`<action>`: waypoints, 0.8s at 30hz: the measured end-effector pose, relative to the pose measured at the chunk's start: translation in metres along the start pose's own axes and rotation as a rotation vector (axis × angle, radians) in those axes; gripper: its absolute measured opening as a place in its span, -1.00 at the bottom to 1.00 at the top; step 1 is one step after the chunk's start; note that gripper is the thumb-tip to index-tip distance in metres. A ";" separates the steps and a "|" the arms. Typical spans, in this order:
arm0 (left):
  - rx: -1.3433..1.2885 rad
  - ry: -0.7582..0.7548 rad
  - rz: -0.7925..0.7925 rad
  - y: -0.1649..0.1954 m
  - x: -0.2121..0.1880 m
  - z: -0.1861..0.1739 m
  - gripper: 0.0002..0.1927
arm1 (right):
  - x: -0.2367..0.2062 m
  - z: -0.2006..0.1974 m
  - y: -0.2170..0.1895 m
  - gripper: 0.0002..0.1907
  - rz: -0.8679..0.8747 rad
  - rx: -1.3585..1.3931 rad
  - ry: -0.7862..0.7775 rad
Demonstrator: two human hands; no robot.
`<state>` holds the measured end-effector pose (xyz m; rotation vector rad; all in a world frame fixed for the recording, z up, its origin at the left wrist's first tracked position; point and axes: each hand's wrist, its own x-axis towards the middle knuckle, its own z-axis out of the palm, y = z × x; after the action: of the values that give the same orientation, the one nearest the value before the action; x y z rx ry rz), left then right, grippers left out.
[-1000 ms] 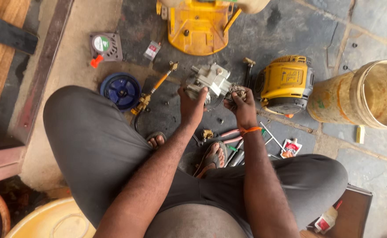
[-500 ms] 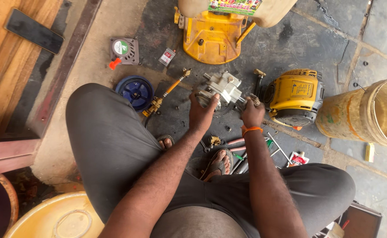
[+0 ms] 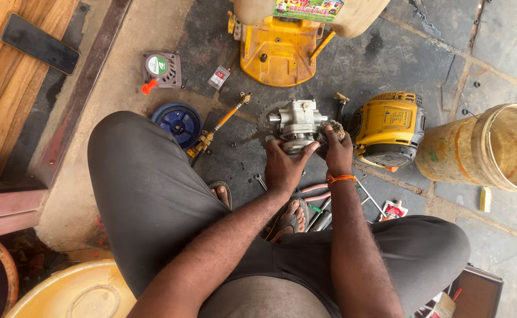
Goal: The person sits on the floor and uses a wrench to tighten bolts on a small engine cylinder head. They then use a rag to wipe the surface of the cylinder head and inspect the part.
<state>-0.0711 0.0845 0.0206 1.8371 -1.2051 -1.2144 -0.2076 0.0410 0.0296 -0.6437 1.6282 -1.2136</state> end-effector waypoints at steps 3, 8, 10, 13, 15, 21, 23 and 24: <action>0.003 -0.044 -0.047 -0.004 0.003 -0.003 0.02 | 0.002 -0.005 0.004 -0.62 -0.051 -0.010 -0.042; -0.003 -0.058 -0.030 -0.013 0.008 -0.007 -0.01 | 0.006 -0.009 -0.003 -0.56 -0.095 -0.096 0.002; 0.002 -0.094 -0.039 -0.011 0.010 -0.010 -0.04 | 0.002 -0.005 -0.014 -0.54 -0.218 -0.123 -0.014; -0.117 0.042 -0.126 0.000 0.011 -0.021 -0.12 | -0.015 0.006 -0.031 -0.52 -0.164 -0.132 -0.086; -0.262 0.113 -0.149 0.011 0.012 -0.031 -0.16 | -0.034 0.016 -0.040 -0.48 -0.402 -0.172 -0.227; -0.597 -0.118 -0.202 0.030 0.046 -0.072 -0.37 | -0.075 0.048 -0.040 -0.55 -0.999 -0.915 -0.356; -0.519 -0.003 -0.219 0.024 0.061 -0.085 -0.45 | -0.069 0.049 -0.040 -0.55 -0.956 -0.992 -0.283; -0.453 0.063 -0.165 0.019 0.068 -0.090 -0.51 | -0.062 0.047 -0.040 -0.49 -0.722 -0.924 -0.210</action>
<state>0.0162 0.0157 0.0470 1.6371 -0.6808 -1.3759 -0.1458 0.0593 0.0889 -1.9935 1.7852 -0.7340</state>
